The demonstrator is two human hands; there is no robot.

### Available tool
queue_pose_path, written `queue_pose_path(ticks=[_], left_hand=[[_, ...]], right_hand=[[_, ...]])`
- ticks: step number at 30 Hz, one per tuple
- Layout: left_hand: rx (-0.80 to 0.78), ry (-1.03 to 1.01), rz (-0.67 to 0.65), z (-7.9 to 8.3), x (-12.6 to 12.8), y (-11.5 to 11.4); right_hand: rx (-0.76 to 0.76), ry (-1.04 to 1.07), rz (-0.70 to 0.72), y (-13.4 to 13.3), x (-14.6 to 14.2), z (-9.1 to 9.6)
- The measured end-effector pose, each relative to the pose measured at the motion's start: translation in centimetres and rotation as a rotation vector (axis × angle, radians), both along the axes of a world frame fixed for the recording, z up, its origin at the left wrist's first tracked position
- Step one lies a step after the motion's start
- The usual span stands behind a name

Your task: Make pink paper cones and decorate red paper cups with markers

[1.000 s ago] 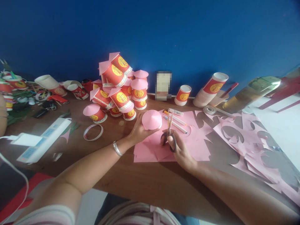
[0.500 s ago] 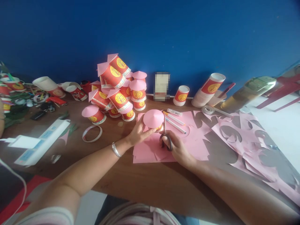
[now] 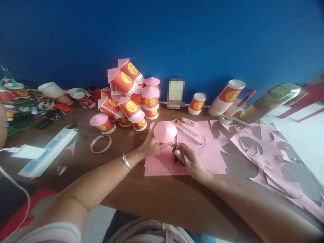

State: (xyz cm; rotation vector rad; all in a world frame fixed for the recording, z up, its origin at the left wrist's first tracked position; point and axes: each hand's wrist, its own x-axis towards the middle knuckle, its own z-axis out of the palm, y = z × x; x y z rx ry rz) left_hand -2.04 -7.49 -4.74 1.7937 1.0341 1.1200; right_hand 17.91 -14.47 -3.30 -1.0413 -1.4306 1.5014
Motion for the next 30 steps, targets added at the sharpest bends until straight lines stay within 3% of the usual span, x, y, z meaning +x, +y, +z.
queue_pose_path(ticks=[10,17,30], left_hand=[[0.049,0.046,0.113,-0.9,-0.1,0.2],[0.107,0.099,0.103,-1.0,-0.4,0.3],[0.144,0.004,0.025,0.1,-0.1,0.0]], right_hand=[[0.038,0.021,0.016,-0.1,0.1,0.3],[0.023,0.037,-0.034,0.0,0.1,-0.1],[0.042,0.036,-0.103,0.3,0.0,0.1]])
